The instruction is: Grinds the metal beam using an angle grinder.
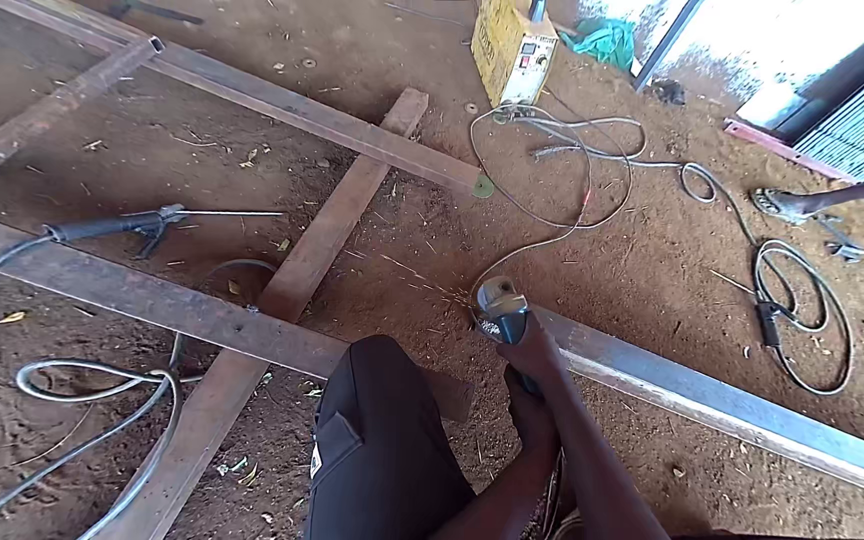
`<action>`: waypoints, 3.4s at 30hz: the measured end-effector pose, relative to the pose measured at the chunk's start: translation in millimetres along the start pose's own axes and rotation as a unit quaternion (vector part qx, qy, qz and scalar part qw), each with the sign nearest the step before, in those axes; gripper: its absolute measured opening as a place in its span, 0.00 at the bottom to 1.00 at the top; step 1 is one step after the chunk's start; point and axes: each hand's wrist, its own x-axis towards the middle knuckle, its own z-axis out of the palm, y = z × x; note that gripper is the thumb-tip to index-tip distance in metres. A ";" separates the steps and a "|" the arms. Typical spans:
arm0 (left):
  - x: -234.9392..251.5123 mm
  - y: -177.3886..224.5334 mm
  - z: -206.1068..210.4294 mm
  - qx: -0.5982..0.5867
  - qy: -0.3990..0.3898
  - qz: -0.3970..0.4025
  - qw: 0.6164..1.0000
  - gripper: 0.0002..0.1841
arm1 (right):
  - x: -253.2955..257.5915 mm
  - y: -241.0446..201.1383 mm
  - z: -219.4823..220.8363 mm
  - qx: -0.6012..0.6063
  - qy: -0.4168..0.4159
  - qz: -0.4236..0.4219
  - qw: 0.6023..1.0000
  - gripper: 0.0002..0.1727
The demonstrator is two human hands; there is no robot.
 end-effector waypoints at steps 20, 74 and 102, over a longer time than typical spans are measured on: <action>-11.3 5.5 6.4 0.124 -0.180 -0.026 0.975 0.32 | -0.2 32.2 -31.2 -0.010 0.087 0.208 0.974 0.44; -56.3 -36.0 -5.6 0.190 -0.290 -0.015 0.938 0.36 | -58.5 84.0 -26.5 0.023 0.110 0.301 0.947 0.43; 9.7 24.4 -1.8 0.024 -0.157 0.078 0.984 0.26 | 23.3 -4.1 -39.6 0.005 0.037 0.153 0.988 0.39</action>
